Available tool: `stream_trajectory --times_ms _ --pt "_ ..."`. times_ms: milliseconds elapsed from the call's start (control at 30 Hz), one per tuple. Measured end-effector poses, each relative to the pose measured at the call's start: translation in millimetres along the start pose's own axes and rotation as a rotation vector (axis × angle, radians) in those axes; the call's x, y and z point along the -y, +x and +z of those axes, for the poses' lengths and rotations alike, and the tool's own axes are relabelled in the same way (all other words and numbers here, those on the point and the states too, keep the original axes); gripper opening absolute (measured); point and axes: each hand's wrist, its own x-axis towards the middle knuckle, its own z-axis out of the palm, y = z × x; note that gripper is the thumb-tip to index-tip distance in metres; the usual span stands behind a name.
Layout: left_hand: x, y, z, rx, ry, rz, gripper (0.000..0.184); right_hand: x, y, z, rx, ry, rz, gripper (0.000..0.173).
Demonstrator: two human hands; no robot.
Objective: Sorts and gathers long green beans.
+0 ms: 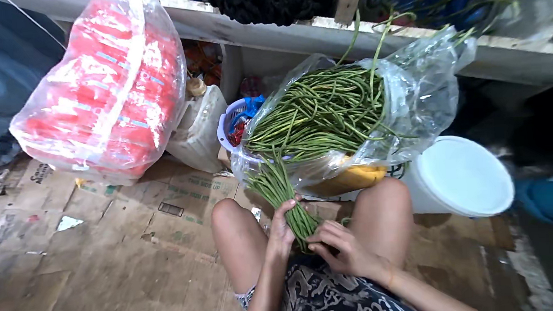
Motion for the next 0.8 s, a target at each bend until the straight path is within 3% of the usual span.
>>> stream_trajectory --times_ms 67,167,233,333,433,567,700,800 --pt "-5.3 -6.2 -5.0 0.1 -0.031 0.07 0.044 -2.3 22.4 -19.9 0.005 0.02 0.047 0.03" --pt "-17.8 -13.9 -13.4 0.304 -0.166 0.183 0.04 -31.0 78.6 -51.7 -0.052 -0.252 0.205 0.03" --pt "-29.1 -18.1 -14.9 0.358 -0.238 0.241 0.041 -69.8 118.4 -67.6 0.08 -0.421 0.331 0.029" --pt "-45.5 -20.2 -10.7 0.342 -0.282 0.343 0.042 -129.9 167.7 -75.2 0.268 -0.591 0.339 0.05" --pt "-54.2 -18.8 -21.4 0.327 -0.265 0.422 0.041 -145.1 202.1 -78.3 0.531 -0.759 0.498 0.078" --pt "-60.2 -25.6 -28.3 0.268 -0.179 0.467 0.044 -124.3 226.8 -73.1 0.727 -0.843 0.636 0.08" --pt "-63.8 -30.6 -29.6 0.208 -0.114 0.469 0.048 -129.0 236.6 -86.3 0.887 -0.919 0.591 0.102" --pt "-63.3 -33.0 -21.3 0.142 -0.114 0.452 0.05 -131.2 230.5 -94.1 0.958 -0.916 0.515 0.097"
